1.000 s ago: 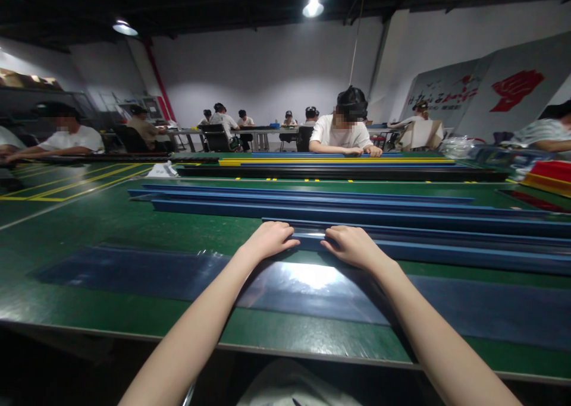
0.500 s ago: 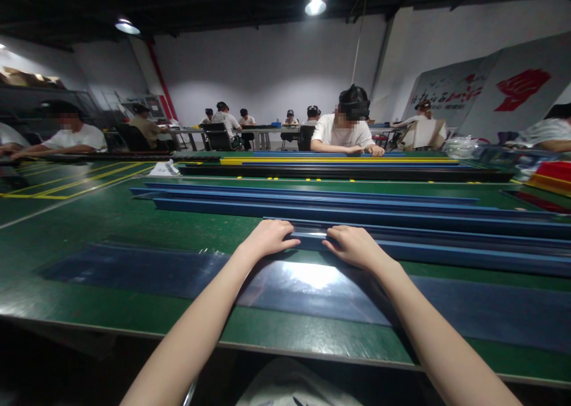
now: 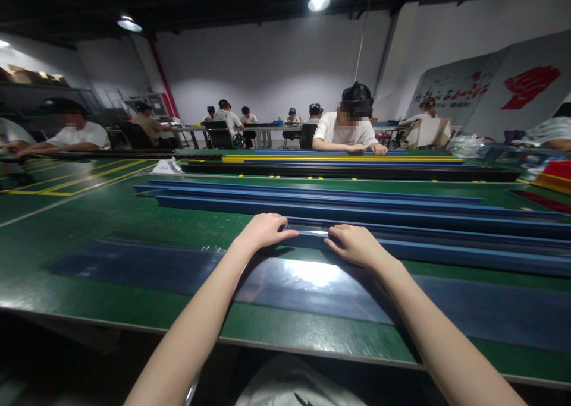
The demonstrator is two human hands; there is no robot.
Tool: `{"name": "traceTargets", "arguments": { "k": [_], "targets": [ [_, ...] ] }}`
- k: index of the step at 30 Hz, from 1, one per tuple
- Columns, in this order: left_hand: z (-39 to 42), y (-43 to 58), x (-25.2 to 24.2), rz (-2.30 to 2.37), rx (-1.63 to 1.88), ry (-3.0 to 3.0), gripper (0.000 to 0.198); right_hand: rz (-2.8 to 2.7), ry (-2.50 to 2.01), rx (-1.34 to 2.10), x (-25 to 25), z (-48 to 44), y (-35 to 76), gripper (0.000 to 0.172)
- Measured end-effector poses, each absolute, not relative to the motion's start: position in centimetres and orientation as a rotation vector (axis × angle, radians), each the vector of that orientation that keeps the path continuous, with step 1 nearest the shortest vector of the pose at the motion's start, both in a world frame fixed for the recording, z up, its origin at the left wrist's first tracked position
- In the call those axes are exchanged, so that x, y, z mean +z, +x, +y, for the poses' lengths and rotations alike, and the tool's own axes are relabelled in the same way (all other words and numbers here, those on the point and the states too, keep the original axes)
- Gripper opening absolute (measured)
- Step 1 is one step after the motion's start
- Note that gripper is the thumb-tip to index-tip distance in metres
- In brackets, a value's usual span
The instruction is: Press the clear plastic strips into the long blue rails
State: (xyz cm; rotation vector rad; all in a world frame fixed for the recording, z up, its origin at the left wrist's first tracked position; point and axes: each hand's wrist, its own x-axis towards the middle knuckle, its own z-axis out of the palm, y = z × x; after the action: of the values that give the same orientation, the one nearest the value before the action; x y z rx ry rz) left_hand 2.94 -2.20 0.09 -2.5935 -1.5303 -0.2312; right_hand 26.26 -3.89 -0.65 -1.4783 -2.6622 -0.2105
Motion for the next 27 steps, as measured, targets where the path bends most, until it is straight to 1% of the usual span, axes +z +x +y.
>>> {"name": "traceTargets", "arguments": {
  "k": [7, 12, 19, 27],
  "targets": [
    [-2.2, 2.7, 0.3, -1.623, -0.246, -2.567, 0.049, -2.661, -1.439, -0.250, -1.0, -3.7, 26.4, 0.030],
    [-2.2, 2.5, 0.5, -1.589, -0.184, -2.573, 0.044, -2.665, -1.466, -0.232, -0.8, -3.8, 26.3, 0.029],
    [-2.0, 2.1, 0.2, -1.577, -0.133, -2.547, 0.046, -2.662, -1.466, -0.235, -0.8, -3.8, 26.3, 0.029],
    [-2.3, 1.8, 0.8, -1.776, -0.062, -2.504, 0.048, -2.662, -1.487, -0.231, -0.8, -3.9, 26.2, 0.029]
  ]
}}
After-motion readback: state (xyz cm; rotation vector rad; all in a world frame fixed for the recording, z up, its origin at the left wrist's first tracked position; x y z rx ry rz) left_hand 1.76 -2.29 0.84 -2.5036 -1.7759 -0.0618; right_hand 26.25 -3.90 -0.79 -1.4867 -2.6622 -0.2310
